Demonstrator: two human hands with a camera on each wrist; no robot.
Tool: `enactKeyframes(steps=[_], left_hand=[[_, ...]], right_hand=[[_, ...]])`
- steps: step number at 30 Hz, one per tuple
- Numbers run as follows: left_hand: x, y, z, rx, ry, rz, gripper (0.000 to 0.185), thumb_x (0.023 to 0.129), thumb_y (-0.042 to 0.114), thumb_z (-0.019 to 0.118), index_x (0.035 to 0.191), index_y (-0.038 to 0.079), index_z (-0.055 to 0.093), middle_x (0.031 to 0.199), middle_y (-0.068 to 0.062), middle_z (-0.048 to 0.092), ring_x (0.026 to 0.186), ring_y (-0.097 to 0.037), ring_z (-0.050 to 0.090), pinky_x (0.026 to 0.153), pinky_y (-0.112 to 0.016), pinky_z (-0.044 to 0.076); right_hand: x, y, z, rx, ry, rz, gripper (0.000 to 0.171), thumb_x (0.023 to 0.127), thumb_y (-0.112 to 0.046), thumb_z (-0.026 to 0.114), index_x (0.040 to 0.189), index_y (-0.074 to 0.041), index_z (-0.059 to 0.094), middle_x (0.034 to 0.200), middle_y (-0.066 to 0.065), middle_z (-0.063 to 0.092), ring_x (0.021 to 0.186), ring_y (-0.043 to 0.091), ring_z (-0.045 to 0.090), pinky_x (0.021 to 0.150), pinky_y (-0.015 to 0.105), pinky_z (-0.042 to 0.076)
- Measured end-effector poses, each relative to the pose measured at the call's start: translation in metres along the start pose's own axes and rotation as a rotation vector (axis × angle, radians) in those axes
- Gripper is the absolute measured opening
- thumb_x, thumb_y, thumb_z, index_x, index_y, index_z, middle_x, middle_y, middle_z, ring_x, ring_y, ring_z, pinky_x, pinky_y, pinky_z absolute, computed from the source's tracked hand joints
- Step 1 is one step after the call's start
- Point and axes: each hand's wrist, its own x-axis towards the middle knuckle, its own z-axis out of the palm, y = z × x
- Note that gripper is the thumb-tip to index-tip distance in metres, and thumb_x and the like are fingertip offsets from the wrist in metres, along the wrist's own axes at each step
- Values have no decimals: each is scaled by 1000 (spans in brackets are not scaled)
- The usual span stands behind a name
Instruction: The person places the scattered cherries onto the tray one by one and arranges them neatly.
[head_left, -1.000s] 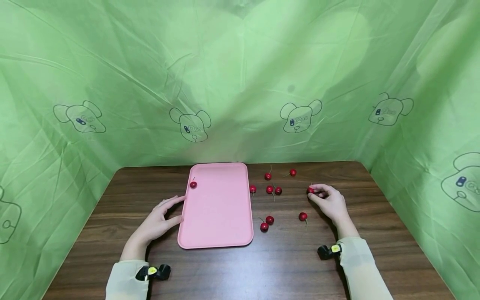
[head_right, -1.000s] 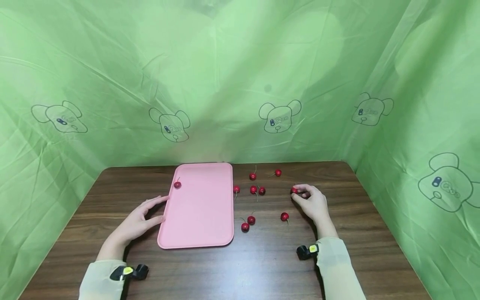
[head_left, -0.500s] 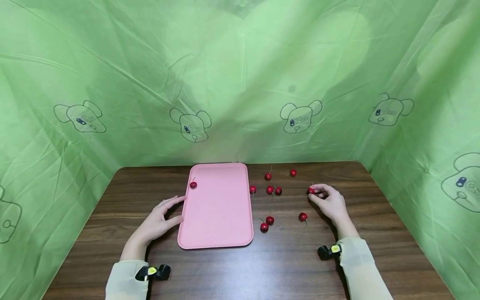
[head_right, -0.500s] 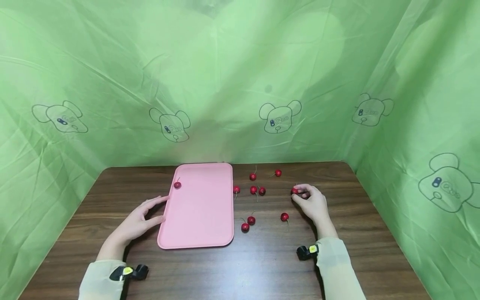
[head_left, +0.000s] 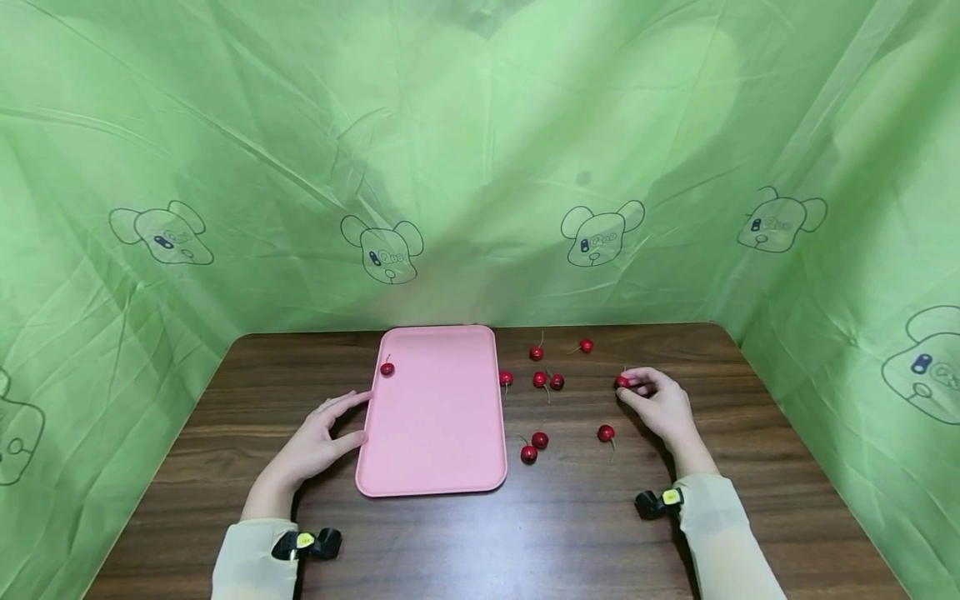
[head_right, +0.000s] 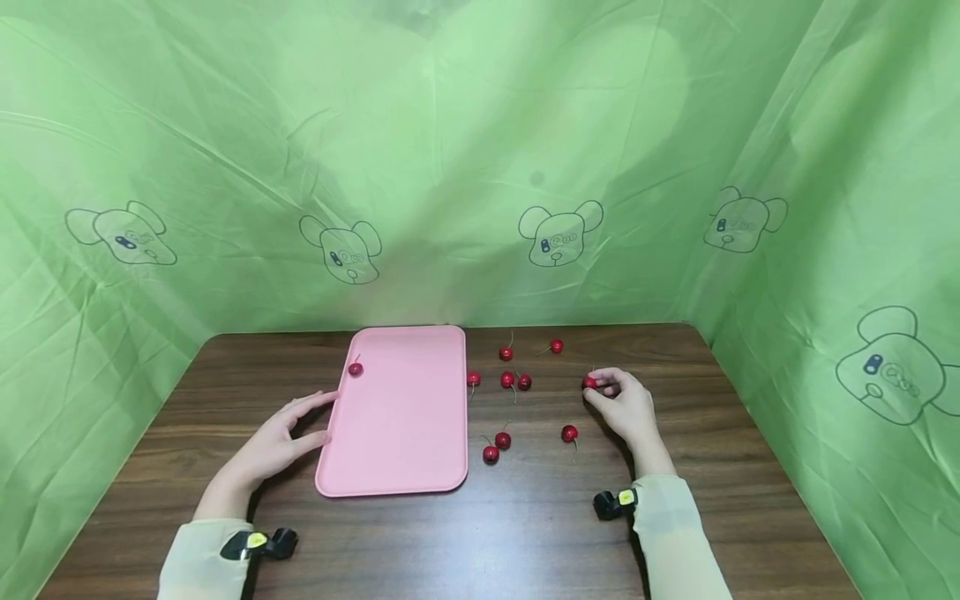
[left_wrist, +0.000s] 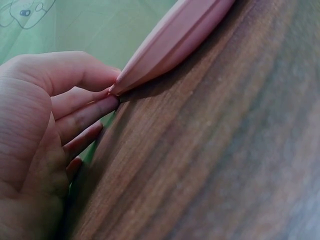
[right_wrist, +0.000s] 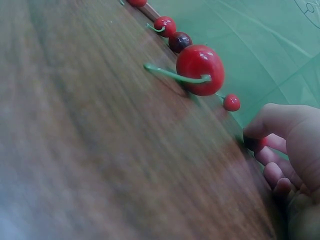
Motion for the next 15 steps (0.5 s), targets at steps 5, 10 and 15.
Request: enactKeyframes(steps=[5,10,15], left_hand=[[0,1,-1,5,1,-2,66,98,25,84,158,16,59,168,-26,42,158,-49,32,121,-75,26],[0,0,-1,5,0,-11,66,98,26,84,159,17,59,169,-26,41,158,-50,30,121,-76,24],[0,0,-1,6,-2,-11,66,98,25,84,159,16,59,169,-27,41,158,-49,32,121,-75,26]], right_hand=[[0,0,1,4,4,11,25,96,-21,84,119,-10,79,109,9,78,90,7,63,78,17,47],[0,-2,1,15,8,28,25,97,-22,83,119,-10,79,109,8,77,90,8,62,76,18,47],[-2,-4,0,46,7,32,26,97,-20,83,120,-8,78,110,11,77,90,6,62,76,16,47]])
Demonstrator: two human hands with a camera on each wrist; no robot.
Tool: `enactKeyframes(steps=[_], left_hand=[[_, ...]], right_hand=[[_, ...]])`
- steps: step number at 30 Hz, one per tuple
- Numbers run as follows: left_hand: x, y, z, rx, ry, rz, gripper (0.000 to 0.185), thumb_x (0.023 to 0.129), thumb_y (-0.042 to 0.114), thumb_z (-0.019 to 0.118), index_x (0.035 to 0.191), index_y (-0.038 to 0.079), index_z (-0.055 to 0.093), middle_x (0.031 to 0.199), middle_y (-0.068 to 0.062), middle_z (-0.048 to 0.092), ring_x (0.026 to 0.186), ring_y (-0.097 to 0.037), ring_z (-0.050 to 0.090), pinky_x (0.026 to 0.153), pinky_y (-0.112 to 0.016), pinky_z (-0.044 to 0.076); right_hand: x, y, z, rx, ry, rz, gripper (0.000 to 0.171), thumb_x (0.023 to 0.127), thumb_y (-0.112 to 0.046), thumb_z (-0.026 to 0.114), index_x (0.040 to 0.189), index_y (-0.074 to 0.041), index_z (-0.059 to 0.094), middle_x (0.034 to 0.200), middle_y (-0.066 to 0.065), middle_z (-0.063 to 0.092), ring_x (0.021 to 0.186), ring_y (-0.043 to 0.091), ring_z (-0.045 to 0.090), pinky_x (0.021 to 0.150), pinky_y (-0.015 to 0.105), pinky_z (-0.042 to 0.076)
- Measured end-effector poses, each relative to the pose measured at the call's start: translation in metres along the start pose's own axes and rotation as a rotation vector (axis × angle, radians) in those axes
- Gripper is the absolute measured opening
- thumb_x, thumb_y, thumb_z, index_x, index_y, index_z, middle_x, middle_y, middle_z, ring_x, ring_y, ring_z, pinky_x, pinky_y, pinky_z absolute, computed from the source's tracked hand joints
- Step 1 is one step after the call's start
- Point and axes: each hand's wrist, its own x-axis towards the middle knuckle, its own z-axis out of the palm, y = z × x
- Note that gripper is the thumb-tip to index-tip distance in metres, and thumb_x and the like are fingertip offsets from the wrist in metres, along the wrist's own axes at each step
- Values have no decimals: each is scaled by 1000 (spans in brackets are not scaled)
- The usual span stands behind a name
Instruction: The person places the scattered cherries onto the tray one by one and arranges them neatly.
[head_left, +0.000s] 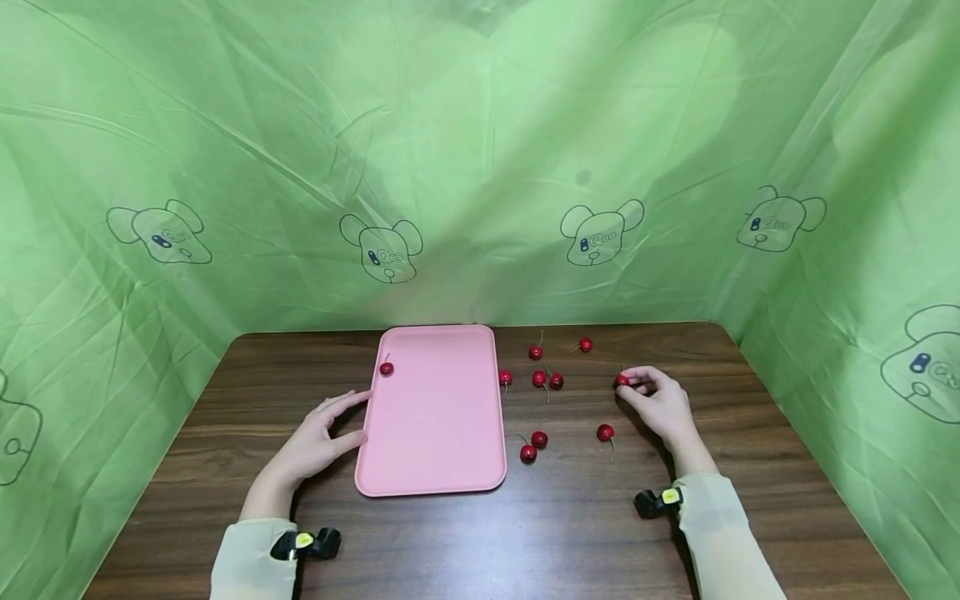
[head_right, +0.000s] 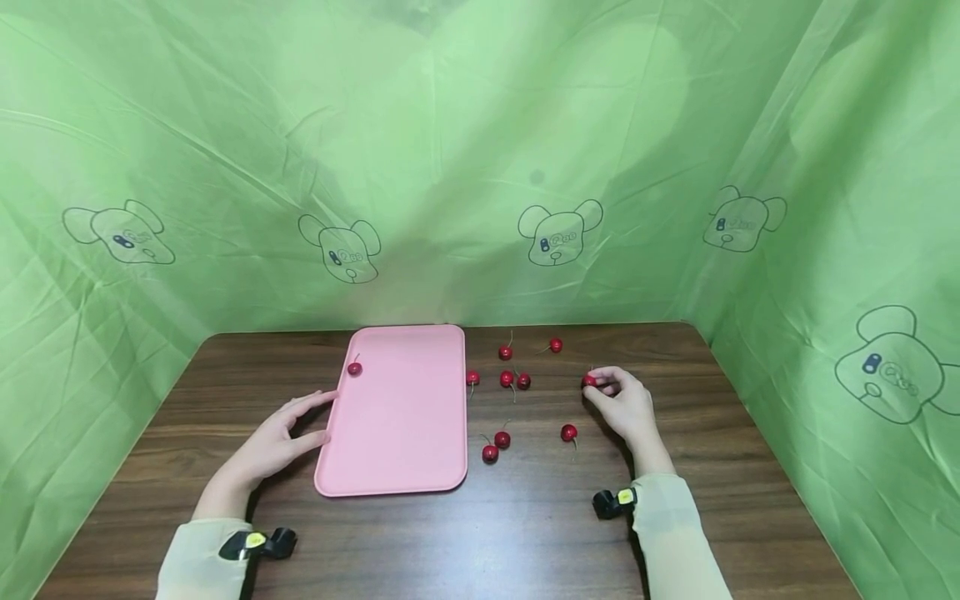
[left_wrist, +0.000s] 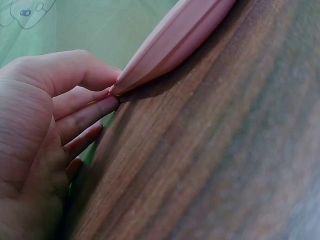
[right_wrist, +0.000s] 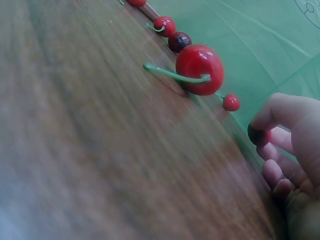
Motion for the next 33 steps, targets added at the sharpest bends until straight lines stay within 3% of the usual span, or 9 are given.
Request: enactKeyframes(steps=[14,21,33], left_hand=[[-1,1,1,7,-1,-1,67,98,25,84,159,14,59,168,-28,42,157,-51,33,121,-75,27],[1,2,0,5,3,-5,67,98,26,84,159,17,59,169,-27,40,158,-51,31,121,-78,25],[1,1,0,-1,-3,0,67,98,25,84,159,15,58,170,-27,40,158,-51,31,121,-75,26]], right_hand=[[0,-3,-1,77,-35,28,30,99,-17,82,125,-5,76,116,17,76,94,8,62,79,16,48],[0,-10,-7,133,-8,31,30,99,-14,81,127,-4,75,118,19,74,94,10,61,77,17,49],[-5,-51,-14,127,24,-2,29,97,-17,84,124,-7,77,115,17,77,92,10,64,71,20,52]])
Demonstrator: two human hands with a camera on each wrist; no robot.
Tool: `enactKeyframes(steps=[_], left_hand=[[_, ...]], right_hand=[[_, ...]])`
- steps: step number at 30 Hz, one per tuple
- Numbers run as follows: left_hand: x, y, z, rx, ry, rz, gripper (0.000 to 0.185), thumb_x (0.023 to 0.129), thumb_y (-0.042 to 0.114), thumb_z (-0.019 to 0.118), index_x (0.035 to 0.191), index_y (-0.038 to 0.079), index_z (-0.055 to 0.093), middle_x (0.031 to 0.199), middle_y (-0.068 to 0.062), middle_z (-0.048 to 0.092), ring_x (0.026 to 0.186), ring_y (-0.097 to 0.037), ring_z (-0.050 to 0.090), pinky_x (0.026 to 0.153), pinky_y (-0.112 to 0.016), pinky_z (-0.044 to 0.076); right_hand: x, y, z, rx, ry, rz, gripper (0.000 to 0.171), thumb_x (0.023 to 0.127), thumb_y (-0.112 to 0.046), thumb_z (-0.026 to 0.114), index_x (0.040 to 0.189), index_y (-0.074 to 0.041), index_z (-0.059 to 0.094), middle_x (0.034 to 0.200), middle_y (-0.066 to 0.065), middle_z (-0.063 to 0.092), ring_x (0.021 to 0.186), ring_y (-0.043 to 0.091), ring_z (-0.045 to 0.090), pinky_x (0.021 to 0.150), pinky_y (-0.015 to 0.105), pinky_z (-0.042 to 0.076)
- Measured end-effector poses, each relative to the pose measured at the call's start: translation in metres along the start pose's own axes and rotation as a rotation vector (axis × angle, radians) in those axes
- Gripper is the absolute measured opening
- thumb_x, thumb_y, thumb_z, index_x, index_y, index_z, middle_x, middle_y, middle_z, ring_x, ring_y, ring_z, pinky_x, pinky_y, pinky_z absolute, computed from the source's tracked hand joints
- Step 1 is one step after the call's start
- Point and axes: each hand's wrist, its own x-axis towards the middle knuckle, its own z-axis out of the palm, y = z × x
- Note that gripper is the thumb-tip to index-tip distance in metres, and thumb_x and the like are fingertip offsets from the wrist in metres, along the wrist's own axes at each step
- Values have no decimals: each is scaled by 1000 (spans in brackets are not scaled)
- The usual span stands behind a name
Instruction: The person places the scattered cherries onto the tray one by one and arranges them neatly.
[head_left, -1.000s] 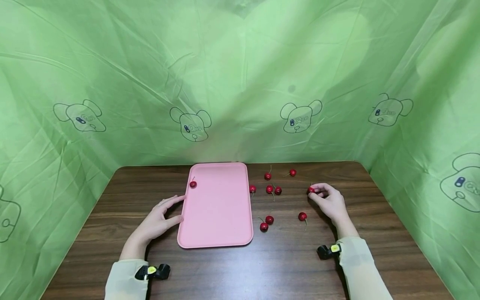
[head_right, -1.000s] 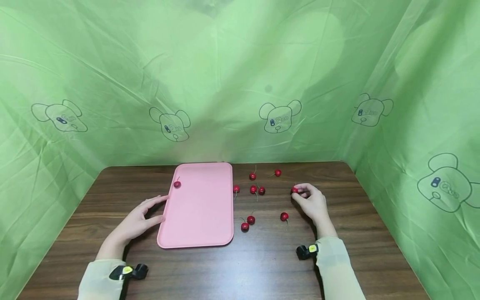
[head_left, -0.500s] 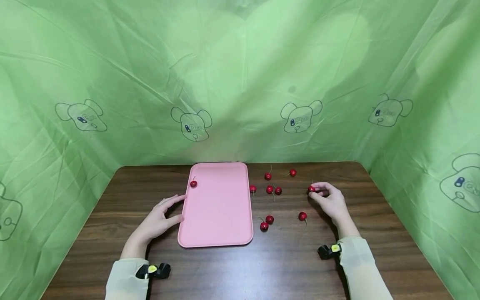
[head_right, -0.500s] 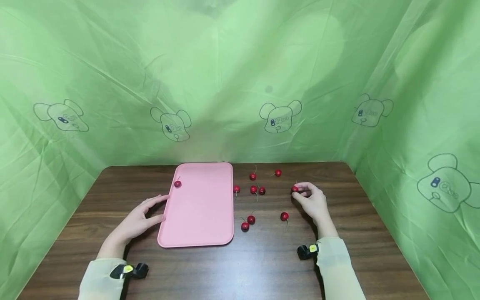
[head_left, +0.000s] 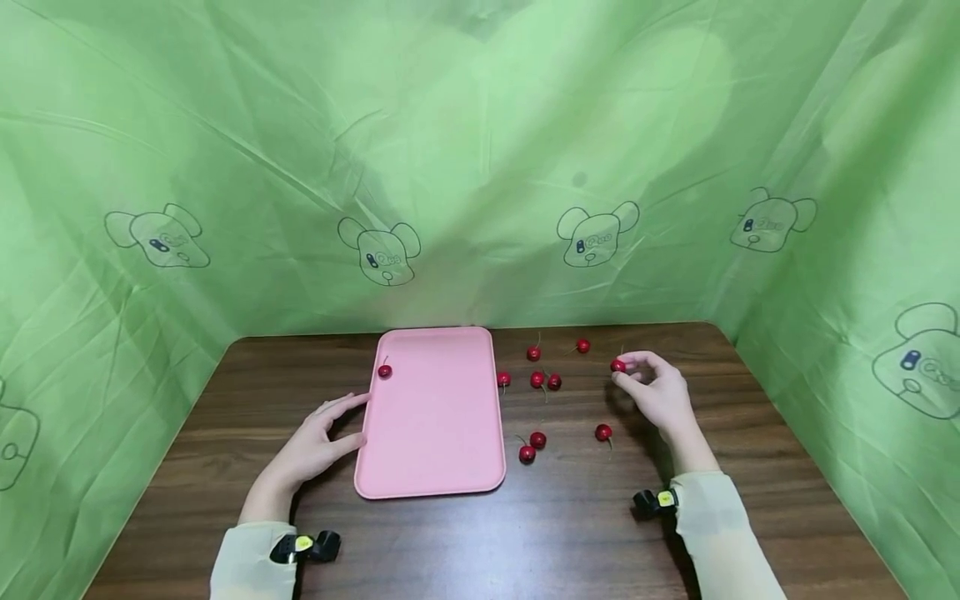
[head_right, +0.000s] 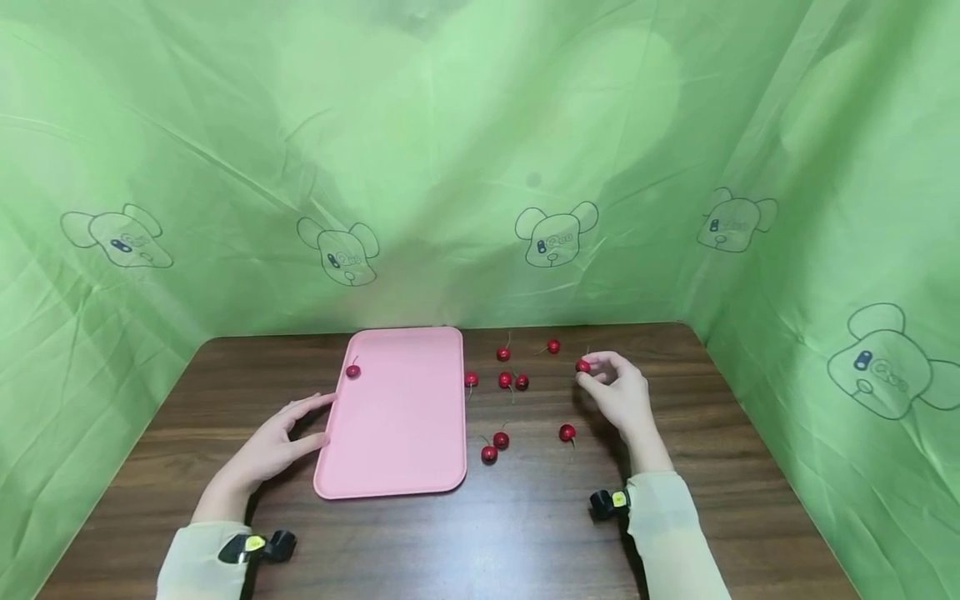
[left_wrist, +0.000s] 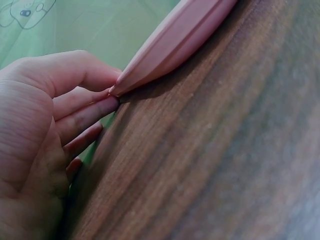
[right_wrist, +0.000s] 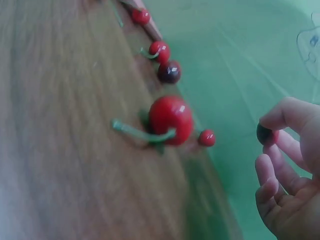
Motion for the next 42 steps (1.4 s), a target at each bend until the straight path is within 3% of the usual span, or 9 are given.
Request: enactKeyframes(steps=[8,12,17,33,42], left_hand=[[0,-1,3,-12,6,16,67,97,23,84,158,14,59,169,-28,41,157,-51,32,121,-74,26],[-1,2,1,-13,20,25,65,97,21,85,156,13,61,167,-29,43,156,-52,34,120,-74,27],[-2,1,0,-6,14,11,65,98,24,84,158,13,60,168,-29,41,157,-53,31,121,-76,25],[-4,2,-3,-4,7,19,64,99,24,82,158,13,60,168,-29,41,157,-54,30,119,-79,25],[-2,2,-2,-18,-8,1,67,99,26,83,160,14,57,170,-29,38,158,-54,28,121,-78,23]], right_hand=[[0,-34,12,97,-10,-63,30,96,-13,84,125,-5,76,112,15,77,92,10,68,77,19,55],[3,-65,27,165,-41,-103,31,95,-6,83,125,-1,75,114,21,75,93,16,68,81,19,54],[11,-88,52,199,-86,-134,29,94,-7,84,122,-4,76,113,18,74,93,21,67,79,23,54],[32,-125,139,255,-135,-171,24,94,-18,84,118,-18,79,111,1,76,93,21,70,73,35,57],[31,-137,186,313,-173,-139,26,93,-16,85,118,-19,79,108,0,76,94,20,69,74,31,56]])
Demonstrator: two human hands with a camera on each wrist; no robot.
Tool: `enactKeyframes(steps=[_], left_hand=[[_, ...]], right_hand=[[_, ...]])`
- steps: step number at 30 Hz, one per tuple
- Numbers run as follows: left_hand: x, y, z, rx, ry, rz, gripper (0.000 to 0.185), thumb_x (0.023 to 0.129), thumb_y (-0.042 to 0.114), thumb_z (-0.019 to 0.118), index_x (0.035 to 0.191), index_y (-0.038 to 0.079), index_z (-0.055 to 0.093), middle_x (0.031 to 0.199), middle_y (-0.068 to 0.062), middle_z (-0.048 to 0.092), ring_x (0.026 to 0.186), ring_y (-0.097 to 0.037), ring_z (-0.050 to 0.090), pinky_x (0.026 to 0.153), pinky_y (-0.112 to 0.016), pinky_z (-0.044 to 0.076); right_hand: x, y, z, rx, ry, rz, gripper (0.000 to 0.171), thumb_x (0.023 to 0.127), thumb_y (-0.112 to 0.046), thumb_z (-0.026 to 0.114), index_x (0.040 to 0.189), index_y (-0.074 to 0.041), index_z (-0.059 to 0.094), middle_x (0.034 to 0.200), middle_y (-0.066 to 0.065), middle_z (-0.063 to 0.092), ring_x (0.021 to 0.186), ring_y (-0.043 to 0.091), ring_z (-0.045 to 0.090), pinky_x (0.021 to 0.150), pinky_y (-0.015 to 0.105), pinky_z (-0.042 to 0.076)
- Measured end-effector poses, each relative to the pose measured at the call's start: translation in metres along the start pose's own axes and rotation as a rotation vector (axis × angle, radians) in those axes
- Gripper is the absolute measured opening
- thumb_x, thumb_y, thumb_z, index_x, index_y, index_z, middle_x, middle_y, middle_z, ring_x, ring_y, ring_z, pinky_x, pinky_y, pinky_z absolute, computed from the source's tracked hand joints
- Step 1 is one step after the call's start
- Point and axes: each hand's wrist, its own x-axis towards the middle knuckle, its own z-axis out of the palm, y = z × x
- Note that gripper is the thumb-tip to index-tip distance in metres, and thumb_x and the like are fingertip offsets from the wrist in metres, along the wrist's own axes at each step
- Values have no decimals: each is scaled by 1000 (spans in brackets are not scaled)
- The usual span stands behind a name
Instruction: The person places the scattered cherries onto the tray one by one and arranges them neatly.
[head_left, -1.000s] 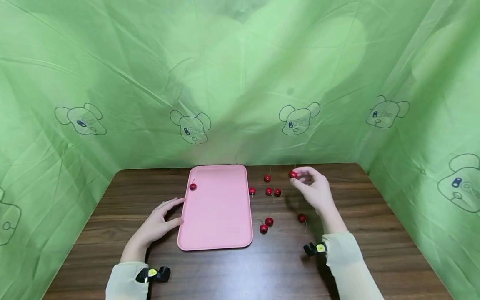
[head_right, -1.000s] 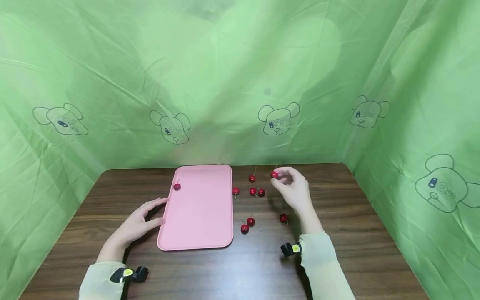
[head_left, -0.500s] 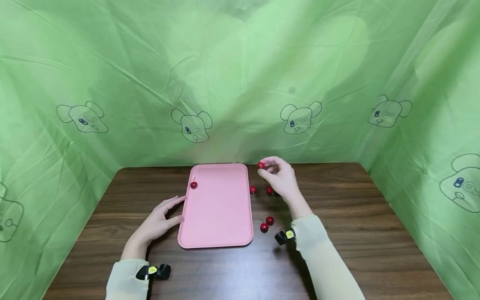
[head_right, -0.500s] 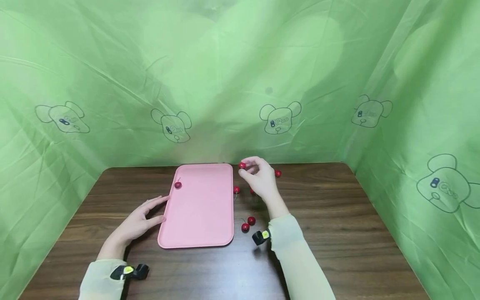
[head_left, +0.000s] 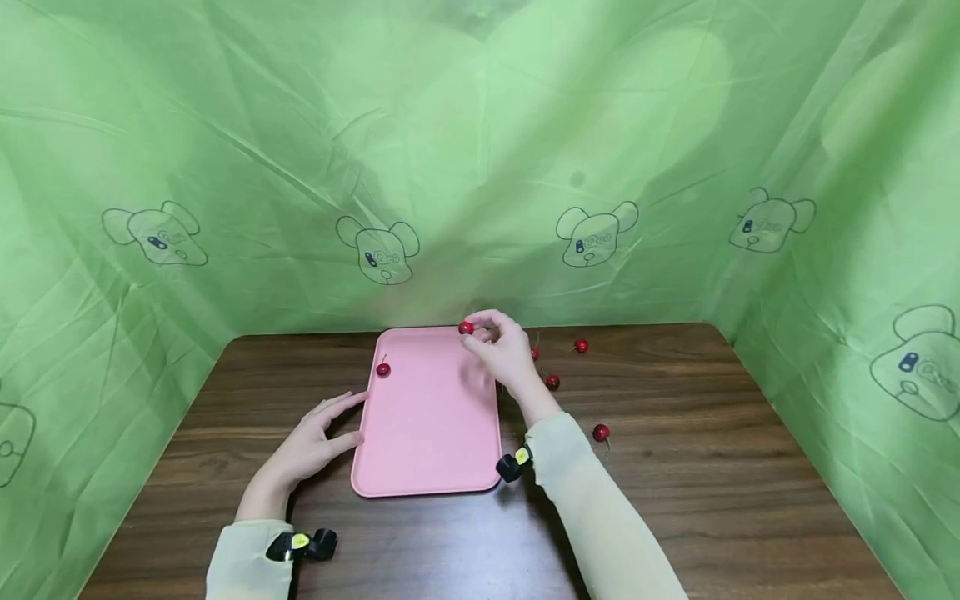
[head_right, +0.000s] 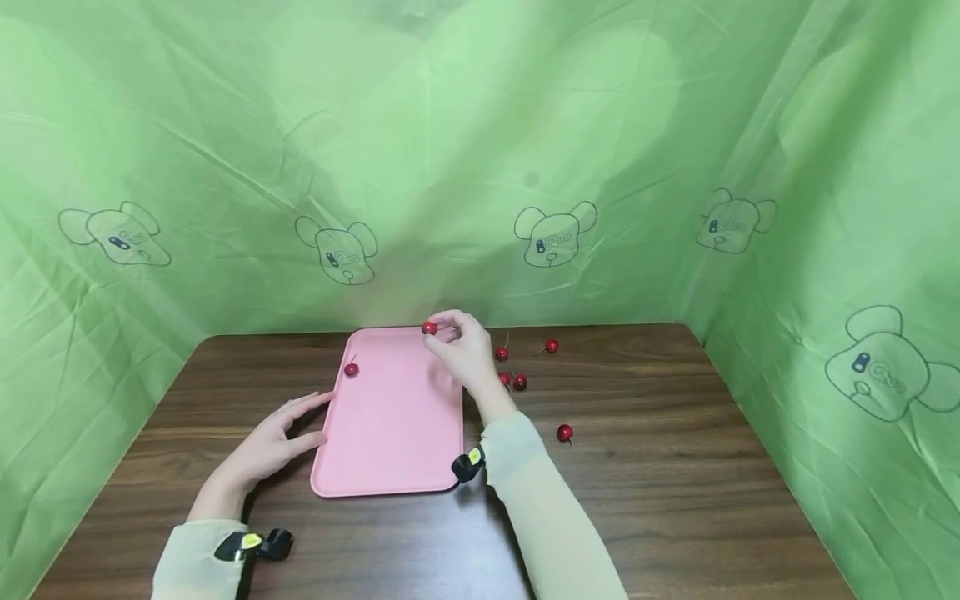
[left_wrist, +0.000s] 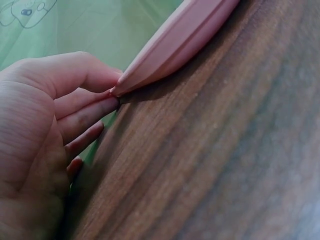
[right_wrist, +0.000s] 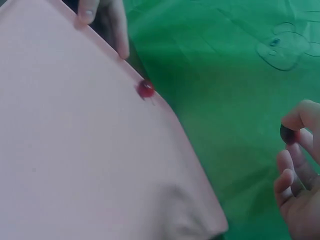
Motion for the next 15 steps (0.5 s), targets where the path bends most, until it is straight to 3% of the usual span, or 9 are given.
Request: enactKeyframes(steps=[7,11,15], left_hand=[[-2,-3,-2,16,8,0,67,98,25,84,160,13,58,169,-30,40,157,-53,31,120,-77,25],[-1,-2,-2,11,8,-1,67,99,27,83,160,14,58,169,-29,39,158,-52,31,120,-77,25],[0,-1,1,9,6,5,67,99,26,83,159,13,58,168,-30,41,157,-52,32,120,-77,25]], right_hand=[[1,-1,33,-33,-49,8,27,93,-14,85,119,-18,79,111,-1,75,95,18,69,79,31,59],[3,2,48,-11,-83,6,26,93,-12,85,118,-17,79,108,2,75,92,17,68,64,27,58],[0,10,63,45,-141,60,27,94,-9,84,120,-14,78,103,5,74,87,16,68,47,28,54]])
